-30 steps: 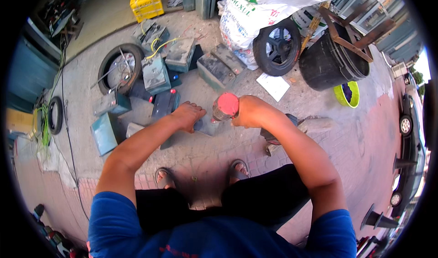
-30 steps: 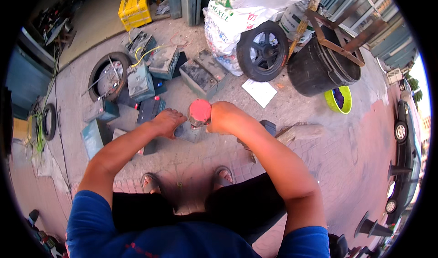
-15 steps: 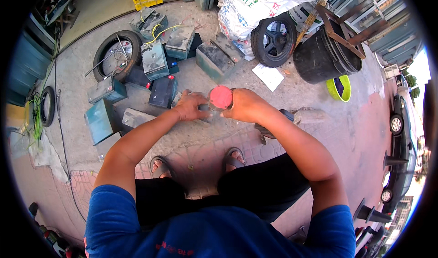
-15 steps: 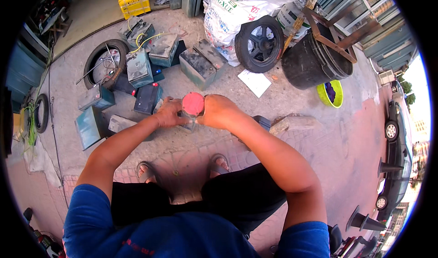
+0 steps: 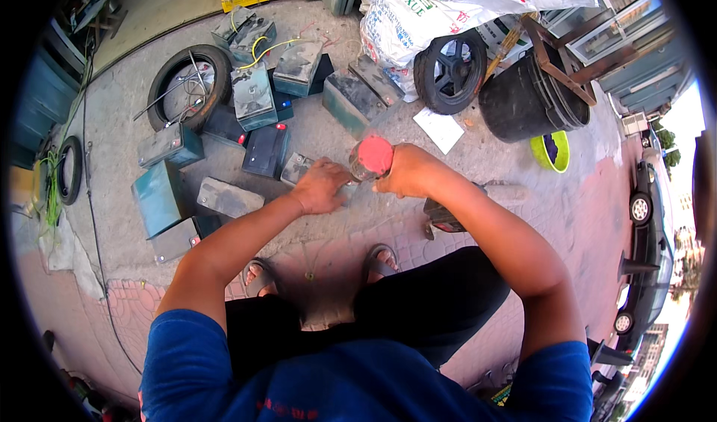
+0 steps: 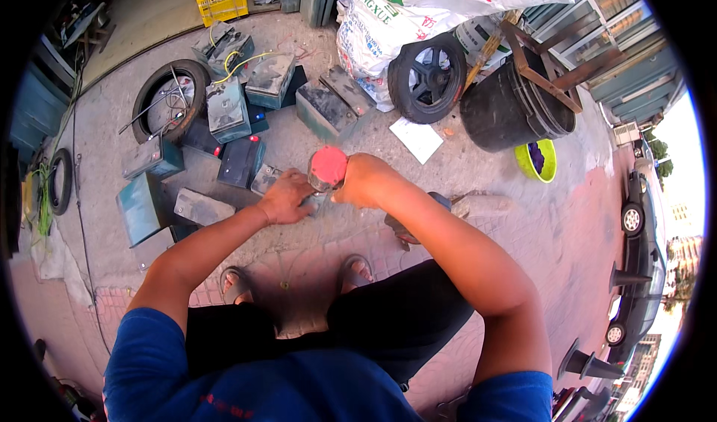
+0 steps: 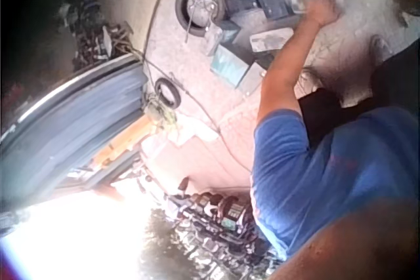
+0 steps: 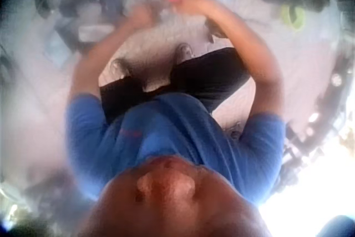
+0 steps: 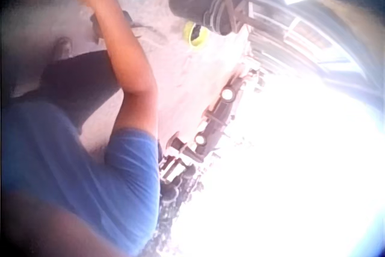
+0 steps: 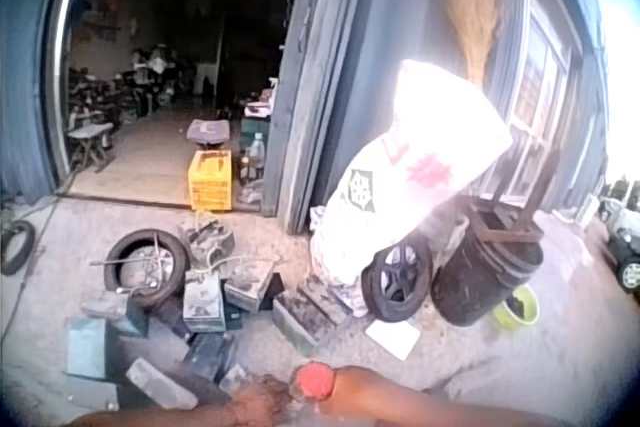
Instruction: The person unscrews battery terminals using a drill, handles a paper document, and picks up small metal components by hand while sitting on the ground.
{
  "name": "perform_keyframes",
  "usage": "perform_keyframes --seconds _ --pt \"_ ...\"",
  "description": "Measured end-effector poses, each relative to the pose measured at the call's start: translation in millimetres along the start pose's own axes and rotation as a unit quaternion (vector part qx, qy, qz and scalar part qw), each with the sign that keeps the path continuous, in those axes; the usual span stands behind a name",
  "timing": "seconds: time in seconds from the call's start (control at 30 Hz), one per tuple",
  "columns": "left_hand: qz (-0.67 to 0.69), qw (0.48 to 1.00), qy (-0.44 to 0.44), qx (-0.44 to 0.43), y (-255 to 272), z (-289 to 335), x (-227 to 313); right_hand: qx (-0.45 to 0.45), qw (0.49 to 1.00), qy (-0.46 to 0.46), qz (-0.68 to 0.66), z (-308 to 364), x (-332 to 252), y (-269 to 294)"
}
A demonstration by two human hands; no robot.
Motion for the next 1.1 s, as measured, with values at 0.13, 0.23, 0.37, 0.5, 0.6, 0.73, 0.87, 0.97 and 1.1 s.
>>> perform_keyframes --seconds 0.13,0.23,0.37,0.5,0.6,0.73,0.87,0.97,1.1 --pt "-0.056 0.997 0.058 -0.014 4 -1 28 0.092 0.988 0.075 0.100 3 1 -4" --pt "-0.089 0.993 0.072 0.000 -5 -2 26 0.081 0.986 0.088 0.120 1 -1 -1" --pt "-0.055 0.994 0.086 -0.037 -3 -5 26 0.049 0.976 0.107 0.184 -15 -3 11" --pt "-0.039 0.996 0.084 -0.008 -4 -4 24 -0.011 0.990 0.071 0.119 -20 -5 16" --pt "-0.099 0.986 0.123 0.049 -10 -1 29 0.040 0.984 0.121 0.122 -3 -10 15" --pt "-0.174 0.965 0.140 0.137 -20 2 37 0.013 0.998 0.068 0.016 0 -8 6" --pt "-0.106 0.982 0.132 0.083 -15 -2 31 0.058 0.990 0.087 0.090 -7 -1 2" --pt "-0.096 0.982 0.091 0.134 -19 -1 23 0.050 0.985 0.087 0.138 -12 -5 10" --pt "-0.079 0.981 0.078 0.160 -17 0 21 0.011 0.974 0.103 0.199 -21 -8 14"
Point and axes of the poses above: each hand's wrist, its own z-axis away from the middle knuckle, its own y-axis out of the back of the hand, x = y × z, the point moved 2 cm from there along -z, towards the middle knuckle, and after that the axes turned 6 degrees about -x, right-handed, at the moved point
